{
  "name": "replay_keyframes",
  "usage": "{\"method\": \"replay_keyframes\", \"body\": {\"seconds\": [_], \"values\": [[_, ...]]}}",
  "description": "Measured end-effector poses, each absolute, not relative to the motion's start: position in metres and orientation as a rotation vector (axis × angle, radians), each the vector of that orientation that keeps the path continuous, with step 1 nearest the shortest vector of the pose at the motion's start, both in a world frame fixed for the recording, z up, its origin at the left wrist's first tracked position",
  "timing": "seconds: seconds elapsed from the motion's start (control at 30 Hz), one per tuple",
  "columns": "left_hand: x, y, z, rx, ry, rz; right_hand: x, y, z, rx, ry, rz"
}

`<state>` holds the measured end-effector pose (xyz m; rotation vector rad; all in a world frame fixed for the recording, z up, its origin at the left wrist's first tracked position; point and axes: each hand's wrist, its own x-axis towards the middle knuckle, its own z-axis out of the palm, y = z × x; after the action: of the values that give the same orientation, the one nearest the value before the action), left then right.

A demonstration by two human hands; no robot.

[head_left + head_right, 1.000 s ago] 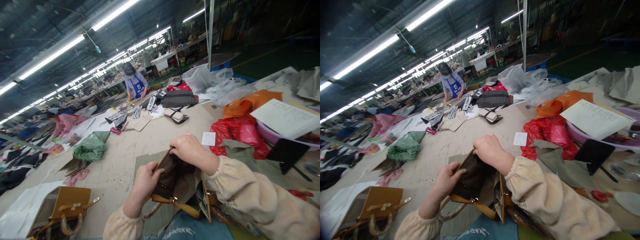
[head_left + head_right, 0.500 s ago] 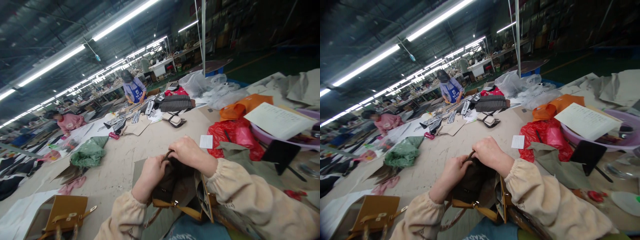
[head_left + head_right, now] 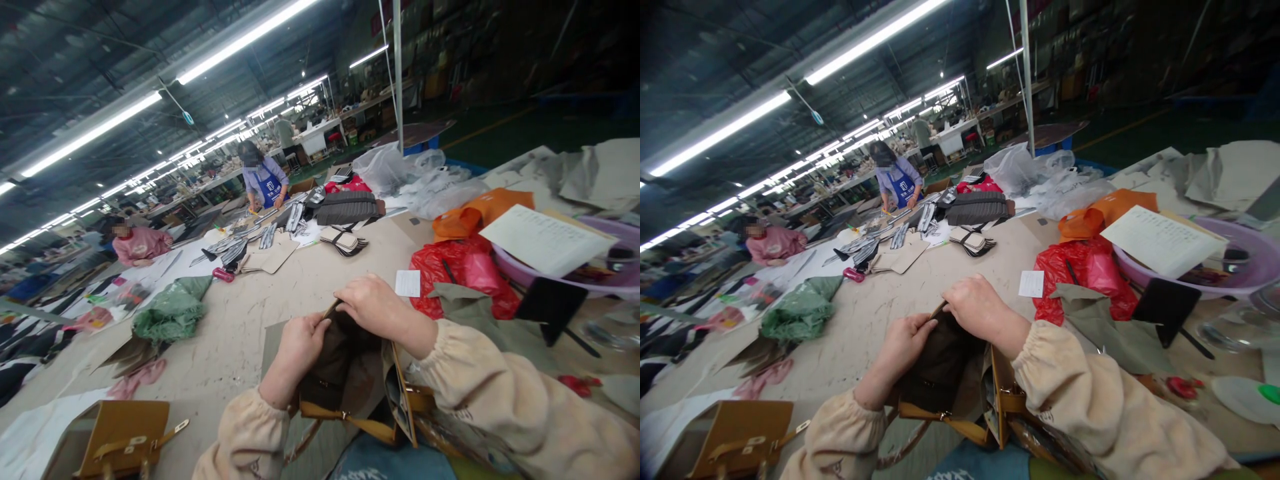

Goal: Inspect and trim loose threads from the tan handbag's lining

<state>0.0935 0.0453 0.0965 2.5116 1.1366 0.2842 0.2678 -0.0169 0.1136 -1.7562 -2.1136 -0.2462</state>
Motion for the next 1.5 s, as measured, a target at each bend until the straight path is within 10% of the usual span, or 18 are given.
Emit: {"method": "replay_keyframes", "body": {"seconds": [1.5], "values": [[0.11, 0.067, 0.106, 2.843, 1.149, 0.043, 0.277, -0.028, 0.112, -1.607, -1.659, -0.103]]}}
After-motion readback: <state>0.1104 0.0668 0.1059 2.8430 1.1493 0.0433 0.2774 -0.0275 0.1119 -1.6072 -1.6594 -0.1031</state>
